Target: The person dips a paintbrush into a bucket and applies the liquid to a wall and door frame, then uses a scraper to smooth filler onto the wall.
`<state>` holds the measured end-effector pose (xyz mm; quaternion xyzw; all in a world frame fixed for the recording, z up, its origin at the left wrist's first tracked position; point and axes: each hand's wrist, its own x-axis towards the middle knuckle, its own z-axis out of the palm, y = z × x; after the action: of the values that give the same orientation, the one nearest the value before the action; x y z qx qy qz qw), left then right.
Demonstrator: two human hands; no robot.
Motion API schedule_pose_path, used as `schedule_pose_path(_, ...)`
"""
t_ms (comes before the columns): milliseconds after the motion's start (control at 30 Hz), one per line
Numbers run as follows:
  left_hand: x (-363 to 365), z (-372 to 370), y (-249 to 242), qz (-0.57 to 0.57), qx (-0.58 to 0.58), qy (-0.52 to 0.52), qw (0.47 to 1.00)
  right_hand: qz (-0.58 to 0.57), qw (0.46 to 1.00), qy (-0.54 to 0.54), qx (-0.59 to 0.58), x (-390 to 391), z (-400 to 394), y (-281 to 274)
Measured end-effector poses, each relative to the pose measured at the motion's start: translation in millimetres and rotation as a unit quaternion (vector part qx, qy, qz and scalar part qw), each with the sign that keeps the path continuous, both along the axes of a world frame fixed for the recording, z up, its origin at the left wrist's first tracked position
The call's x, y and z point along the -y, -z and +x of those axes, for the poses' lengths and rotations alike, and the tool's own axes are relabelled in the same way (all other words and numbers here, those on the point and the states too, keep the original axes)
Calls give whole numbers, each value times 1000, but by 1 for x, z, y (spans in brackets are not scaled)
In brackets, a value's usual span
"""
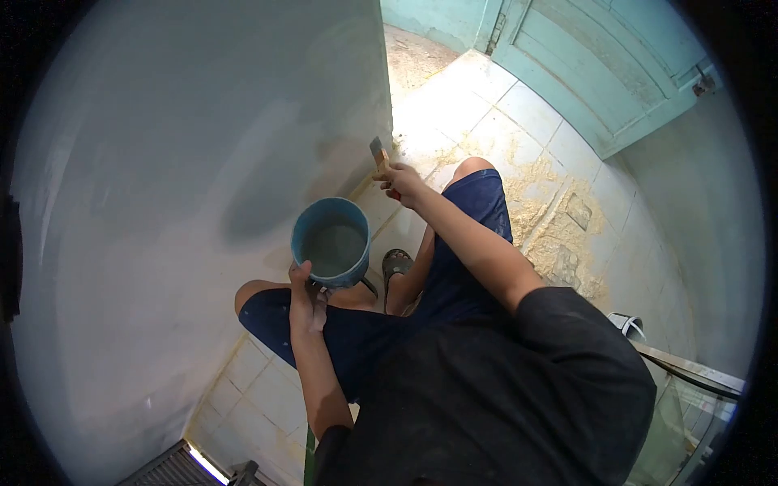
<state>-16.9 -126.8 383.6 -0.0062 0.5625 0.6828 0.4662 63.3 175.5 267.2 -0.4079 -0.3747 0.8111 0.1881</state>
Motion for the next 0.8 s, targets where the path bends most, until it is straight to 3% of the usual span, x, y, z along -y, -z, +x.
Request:
schedule_pose_path(133,6,2,0,16,-11,-31,999,-90,990,25,109,-29,-44,128)
schedule_pose_path(333,11,-4,22,60,-5,-59,996,-75,985,79,132,-11,-54,140)
schedule_pose_path(633,-14,4,2,76,-31,-103,991,-4,975,159,153,-27,-74,200)
schedule_pose_path(800,-24,16,-11,116,-34,-101,988,32,973,175,147,-25,-85,186)
